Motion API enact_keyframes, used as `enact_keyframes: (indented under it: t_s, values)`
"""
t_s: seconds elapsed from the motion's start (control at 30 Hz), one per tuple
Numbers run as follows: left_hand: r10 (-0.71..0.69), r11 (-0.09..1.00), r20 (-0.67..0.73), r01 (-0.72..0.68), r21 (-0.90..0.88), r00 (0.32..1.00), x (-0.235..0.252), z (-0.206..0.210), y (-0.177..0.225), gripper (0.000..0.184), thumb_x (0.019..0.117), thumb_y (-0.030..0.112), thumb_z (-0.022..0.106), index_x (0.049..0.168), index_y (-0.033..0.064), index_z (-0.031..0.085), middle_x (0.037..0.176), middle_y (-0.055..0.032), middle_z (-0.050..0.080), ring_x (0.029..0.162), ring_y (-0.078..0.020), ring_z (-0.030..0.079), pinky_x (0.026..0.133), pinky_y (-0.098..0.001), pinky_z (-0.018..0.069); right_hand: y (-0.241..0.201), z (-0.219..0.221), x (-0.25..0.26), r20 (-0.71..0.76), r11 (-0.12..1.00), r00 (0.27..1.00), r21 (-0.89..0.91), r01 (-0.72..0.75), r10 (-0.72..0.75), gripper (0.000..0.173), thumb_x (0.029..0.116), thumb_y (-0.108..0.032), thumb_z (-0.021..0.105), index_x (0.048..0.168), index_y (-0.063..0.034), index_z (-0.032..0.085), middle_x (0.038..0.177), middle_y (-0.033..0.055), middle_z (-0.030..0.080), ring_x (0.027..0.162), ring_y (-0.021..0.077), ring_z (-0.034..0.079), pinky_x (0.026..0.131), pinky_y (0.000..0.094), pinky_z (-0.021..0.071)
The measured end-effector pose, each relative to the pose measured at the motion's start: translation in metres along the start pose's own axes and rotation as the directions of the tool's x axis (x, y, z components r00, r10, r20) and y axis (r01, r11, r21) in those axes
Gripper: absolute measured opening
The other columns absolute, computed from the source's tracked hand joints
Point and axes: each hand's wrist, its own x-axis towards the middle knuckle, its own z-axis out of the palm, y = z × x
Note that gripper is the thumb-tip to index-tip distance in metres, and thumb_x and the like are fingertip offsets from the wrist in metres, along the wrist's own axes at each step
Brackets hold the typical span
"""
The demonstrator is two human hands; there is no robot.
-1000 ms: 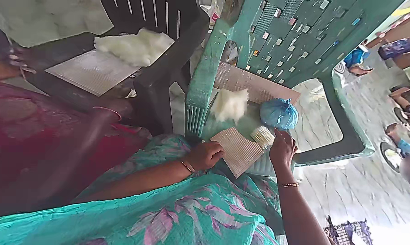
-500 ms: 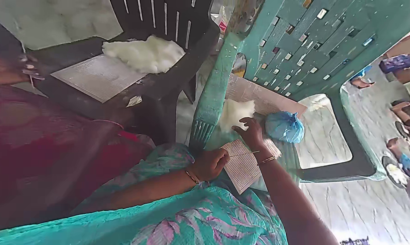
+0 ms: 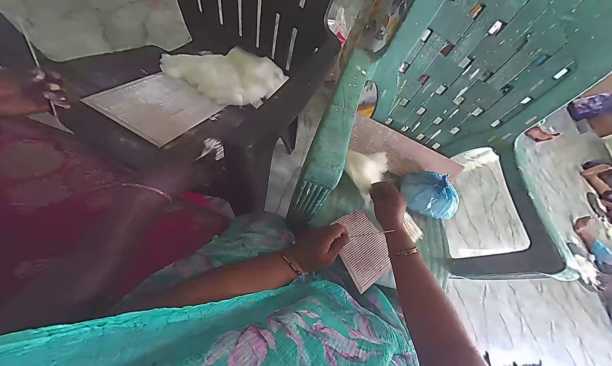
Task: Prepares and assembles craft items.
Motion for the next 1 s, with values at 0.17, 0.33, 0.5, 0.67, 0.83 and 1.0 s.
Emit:
enact_keyframes:
  t_s: [0.17,0.33,0.5,0.67,0.83,1.0]
  values:
    - [0.031,1.0,-0.01,-0.031,-0.003,0.999,-0.001,0.002,-0.003,0.033,0.1074,0.022,0.044,0.109,-0.0021,0.066,0.085,-0.0147,0.067,0.074,-0.0235,0.066,0.068,-0.0403,0.0558,0.013,-0.018,-0.007,0.052,0.983,0.983,0.043,-0.18,0.178,0.018,0.0992,-0.011,0.066,0.112,0.0002,0.071,0.1,0.0161,0.073,0.088,0.0282,0.071,0.085,0.0502,0.0569]
    - [0.04,0.999,-0.025,-0.04,0.011,0.999,-0.002,0.003,-0.004,0.034,0.1078,0.024,0.044,0.109,-0.0018,0.066,0.085,-0.0144,0.067,0.074,-0.0223,0.066,0.07,-0.0387,0.0556,0.014,-0.017,-0.022,0.136,0.98,0.97,0.002,-0.201,0.199,0.018,0.0961,-0.012,0.07,0.112,-0.0042,0.073,0.097,0.0126,0.074,0.088,0.0248,0.07,0.085,0.0475,0.0551]
    - [0.023,0.999,-0.014,-0.023,0.03,1.0,-0.002,0.003,-0.005,0.035,0.1078,0.025,0.043,0.11,-0.0009,0.066,0.086,-0.0141,0.068,0.076,-0.0231,0.067,0.07,-0.0406,0.056,0.016,-0.016,-0.019,0.142,0.979,0.971,0.034,-0.201,0.194,0.039,0.0927,-0.01,0.075,0.13,-0.0048,0.066,0.125,0.0185,0.067,0.102,0.0288,0.07,0.091,0.0455,0.0575]
    - [0.025,0.999,-0.028,-0.024,0.045,0.999,-0.001,0.002,-0.004,0.034,0.1075,0.025,0.045,0.109,-0.0017,0.066,0.083,-0.0136,0.067,0.07,-0.0219,0.065,0.066,-0.0385,0.0548,0.012,-0.011,-0.006,0.148,0.986,0.977,0.042,-0.163,0.156,0.044,0.0897,-0.019,0.081,0.127,-0.0025,0.066,0.125,0.0195,0.067,0.108,0.0344,0.067,0.094,0.0539,0.0536]
    - [-0.015,0.999,-0.003,0.015,0.042,1.0,0.0,0.001,-0.003,0.034,0.1076,0.025,0.044,0.109,-0.0019,0.066,0.084,-0.0143,0.067,0.072,-0.0231,0.065,0.068,-0.0401,0.055,-0.006,0.005,-0.002,0.231,0.993,0.969,0.049,-0.105,0.091,0.048,0.0915,-0.031,0.079,0.126,-0.0006,0.064,0.113,0.0199,0.071,0.097,0.0337,0.07,0.087,0.0539,0.0553]
    - [-0.021,0.999,0.007,0.021,0.033,1.0,-0.001,0.0,-0.002,0.033,0.1072,0.023,0.044,0.11,-0.0024,0.066,0.083,-0.0147,0.067,0.072,-0.0233,0.065,0.068,-0.0394,0.0547,-0.019,0.021,-0.002,0.281,0.996,0.957,0.027,-0.088,0.077,0.04,0.0918,-0.021,0.079,0.123,-0.0011,0.064,0.101,0.019,0.074,0.089,0.0342,0.072,0.082,0.0549,0.0563]
